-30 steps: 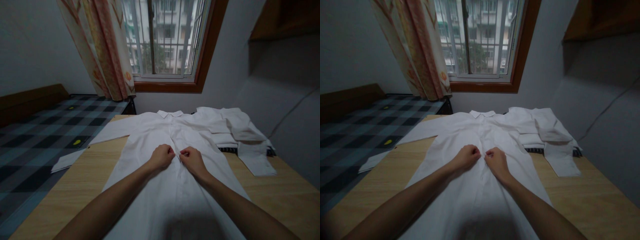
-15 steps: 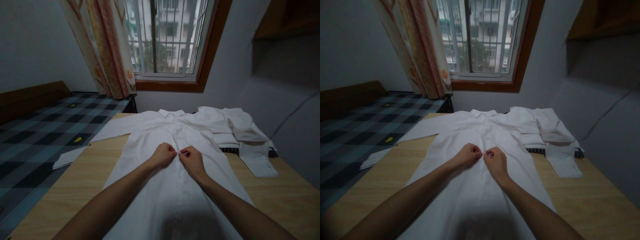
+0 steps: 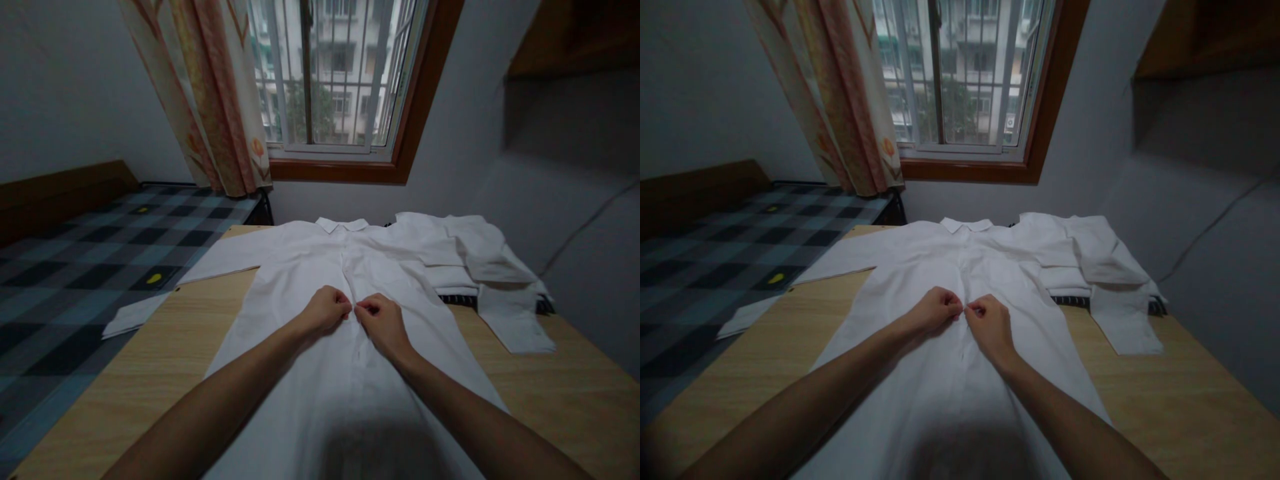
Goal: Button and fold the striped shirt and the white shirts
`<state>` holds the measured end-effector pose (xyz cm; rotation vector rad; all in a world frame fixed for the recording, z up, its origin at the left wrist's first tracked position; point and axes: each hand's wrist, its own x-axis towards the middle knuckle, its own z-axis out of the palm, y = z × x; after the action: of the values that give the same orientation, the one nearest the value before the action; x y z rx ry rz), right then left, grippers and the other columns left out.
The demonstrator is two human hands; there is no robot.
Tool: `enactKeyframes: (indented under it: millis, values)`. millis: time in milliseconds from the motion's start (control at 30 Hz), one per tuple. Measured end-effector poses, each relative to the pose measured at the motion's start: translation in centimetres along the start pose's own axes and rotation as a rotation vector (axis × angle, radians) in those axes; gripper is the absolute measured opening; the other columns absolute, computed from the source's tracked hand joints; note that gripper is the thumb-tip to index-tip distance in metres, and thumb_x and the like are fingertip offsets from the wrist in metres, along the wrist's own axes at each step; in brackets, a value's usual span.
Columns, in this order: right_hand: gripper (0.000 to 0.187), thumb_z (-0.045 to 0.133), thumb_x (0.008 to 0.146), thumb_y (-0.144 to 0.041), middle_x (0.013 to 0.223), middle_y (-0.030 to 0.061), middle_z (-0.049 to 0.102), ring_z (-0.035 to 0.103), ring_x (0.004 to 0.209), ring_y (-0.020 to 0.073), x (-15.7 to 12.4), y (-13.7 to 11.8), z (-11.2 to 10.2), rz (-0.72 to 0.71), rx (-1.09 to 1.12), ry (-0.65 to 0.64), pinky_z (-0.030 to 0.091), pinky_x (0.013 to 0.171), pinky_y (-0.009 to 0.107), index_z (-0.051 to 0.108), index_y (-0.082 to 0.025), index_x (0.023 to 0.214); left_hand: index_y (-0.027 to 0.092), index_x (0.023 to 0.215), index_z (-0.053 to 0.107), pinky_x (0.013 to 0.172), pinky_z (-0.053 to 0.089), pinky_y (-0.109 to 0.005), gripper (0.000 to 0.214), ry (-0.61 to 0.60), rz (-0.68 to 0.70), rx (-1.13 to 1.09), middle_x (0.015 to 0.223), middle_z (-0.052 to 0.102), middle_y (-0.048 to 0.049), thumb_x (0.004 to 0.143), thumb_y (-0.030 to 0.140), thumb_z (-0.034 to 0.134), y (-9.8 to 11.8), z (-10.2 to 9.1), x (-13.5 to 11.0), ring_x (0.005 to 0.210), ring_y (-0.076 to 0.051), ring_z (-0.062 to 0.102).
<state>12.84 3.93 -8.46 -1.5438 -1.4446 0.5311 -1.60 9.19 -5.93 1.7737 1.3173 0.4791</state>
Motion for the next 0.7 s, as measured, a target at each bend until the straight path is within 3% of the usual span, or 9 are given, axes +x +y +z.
enactKeyframes:
  millis: [167, 267, 467, 567, 700]
  values:
    - [0.021, 0.058, 0.074, -0.030, 0.073, 0.0065, 0.072, 0.065, 0.071, 0.0204, 0.9, 0.5, -0.5, 0.138, 0.183, -0.136, 0.048, 0.066, 0.029, 0.073, -0.016, 0.070, 0.011, 0.058, 0.067, 0.049, 0.029, -0.022, 0.019, 0.015, -0.005, -0.060, 0.049, 0.054, 0.0006, 0.072, 0.020, 0.058, 0.0, 0.1, -0.1, 0.046, -0.008, 0.040]
    - [0.019, 0.062, 0.070, -0.030, 0.073, 0.0069, 0.073, 0.066, 0.069, 0.0206, 1.1, 0.5, -0.6, 0.163, 0.174, -0.167, 0.049, 0.065, 0.030, 0.073, -0.015, 0.075, 0.011, 0.059, 0.068, 0.048, 0.028, -0.021, 0.017, 0.008, -0.014, -0.091, 0.048, 0.053, 0.0016, 0.071, 0.019, 0.059, 0.1, 0.0, -0.2, 0.045, -0.007, 0.037]
    - [0.009, 0.062, 0.069, -0.021, 0.072, 0.0041, 0.069, 0.063, 0.065, 0.0169, 0.4, 0.1, 0.3, 0.006, -0.033, -0.014, 0.048, 0.064, 0.028, 0.070, -0.017, 0.070, 0.011, 0.056, 0.067, 0.044, 0.023, -0.023, 0.024, 0.019, -0.072, -0.117, 0.040, 0.045, 0.0028, 0.074, 0.020, 0.054, 0.5, -0.1, -0.5, 0.041, -0.008, 0.035]
    - [0.007, 0.061, 0.070, -0.019, 0.071, 0.0032, 0.065, 0.061, 0.063, 0.0154, 0.1, -0.1, 0.6, -0.068, -0.108, 0.016, 0.046, 0.062, 0.026, 0.068, -0.017, 0.068, 0.011, 0.055, 0.065, 0.044, 0.024, -0.022, 0.024, 0.047, -0.081, -0.123, 0.039, 0.043, 0.0031, 0.074, 0.024, 0.058, 0.5, 0.1, -0.7, 0.041, -0.008, 0.036]
    - [0.008, 0.060, 0.072, -0.017, 0.073, 0.0032, 0.065, 0.059, 0.064, 0.0149, -0.2, -0.3, 0.6, -0.118, -0.160, 0.026, 0.045, 0.064, 0.026, 0.067, -0.017, 0.068, 0.012, 0.054, 0.063, 0.047, 0.027, -0.021, 0.018, 0.091, -0.054, -0.100, 0.041, 0.044, 0.0045, 0.071, 0.016, 0.059, 0.3, 0.5, -0.5, 0.043, -0.008, 0.038]
